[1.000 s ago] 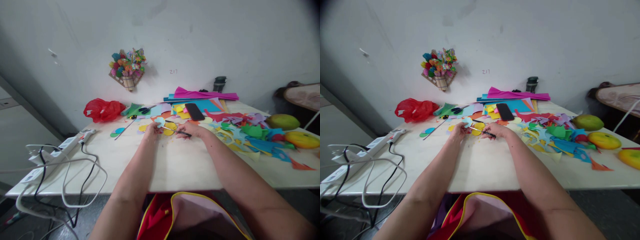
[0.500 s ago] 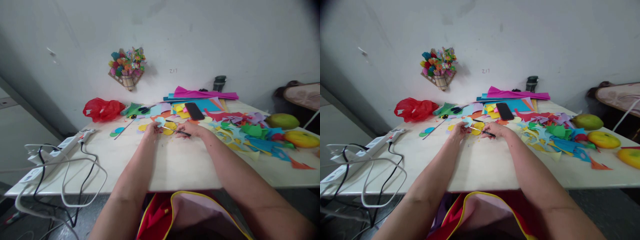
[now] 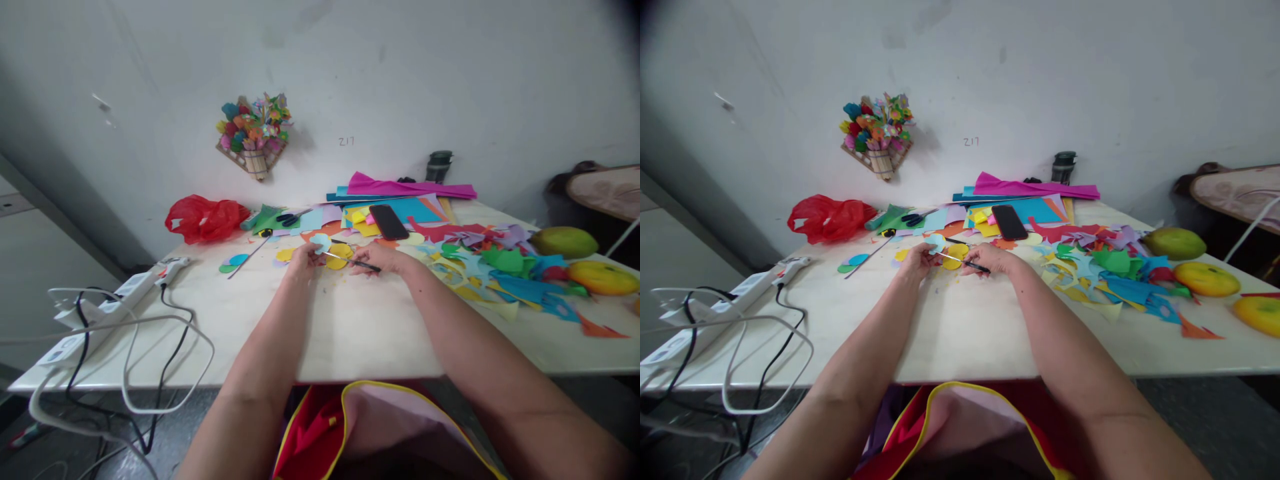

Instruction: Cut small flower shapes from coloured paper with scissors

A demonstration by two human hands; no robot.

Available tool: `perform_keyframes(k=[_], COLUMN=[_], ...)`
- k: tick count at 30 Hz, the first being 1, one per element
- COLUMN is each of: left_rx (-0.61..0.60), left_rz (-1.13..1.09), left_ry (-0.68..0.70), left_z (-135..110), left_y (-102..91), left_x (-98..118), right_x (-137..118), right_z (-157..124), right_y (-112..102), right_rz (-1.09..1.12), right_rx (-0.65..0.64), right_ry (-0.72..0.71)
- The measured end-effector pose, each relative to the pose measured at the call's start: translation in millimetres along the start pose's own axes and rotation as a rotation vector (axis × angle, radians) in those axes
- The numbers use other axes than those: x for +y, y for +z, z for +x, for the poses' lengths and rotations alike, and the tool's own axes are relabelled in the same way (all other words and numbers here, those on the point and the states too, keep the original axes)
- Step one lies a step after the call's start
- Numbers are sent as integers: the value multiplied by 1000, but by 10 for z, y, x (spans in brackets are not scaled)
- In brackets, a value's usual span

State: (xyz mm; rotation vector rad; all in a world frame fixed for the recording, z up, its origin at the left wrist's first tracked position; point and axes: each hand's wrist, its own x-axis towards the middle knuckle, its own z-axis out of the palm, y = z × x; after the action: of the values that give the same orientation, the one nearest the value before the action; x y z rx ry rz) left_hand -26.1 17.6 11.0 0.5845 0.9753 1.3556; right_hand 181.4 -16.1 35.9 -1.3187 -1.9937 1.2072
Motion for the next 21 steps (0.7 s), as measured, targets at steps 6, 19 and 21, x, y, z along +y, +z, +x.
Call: perform_keyframes(k=[6,19,21], left_rx=[16,67,53], left_rz=[-97,-209,-205], left_ry=[47,208,216], left_z=[-3,10,11], left_y=[9,50,61], left_x=[1,-73,-95], right_x=[56,198,176], right_z=[5,120,126], right_y=[-36,36,81], right_rz=[16,189,215], right_rx=[-52,44,60], right_ry=[-10,-67,-80])
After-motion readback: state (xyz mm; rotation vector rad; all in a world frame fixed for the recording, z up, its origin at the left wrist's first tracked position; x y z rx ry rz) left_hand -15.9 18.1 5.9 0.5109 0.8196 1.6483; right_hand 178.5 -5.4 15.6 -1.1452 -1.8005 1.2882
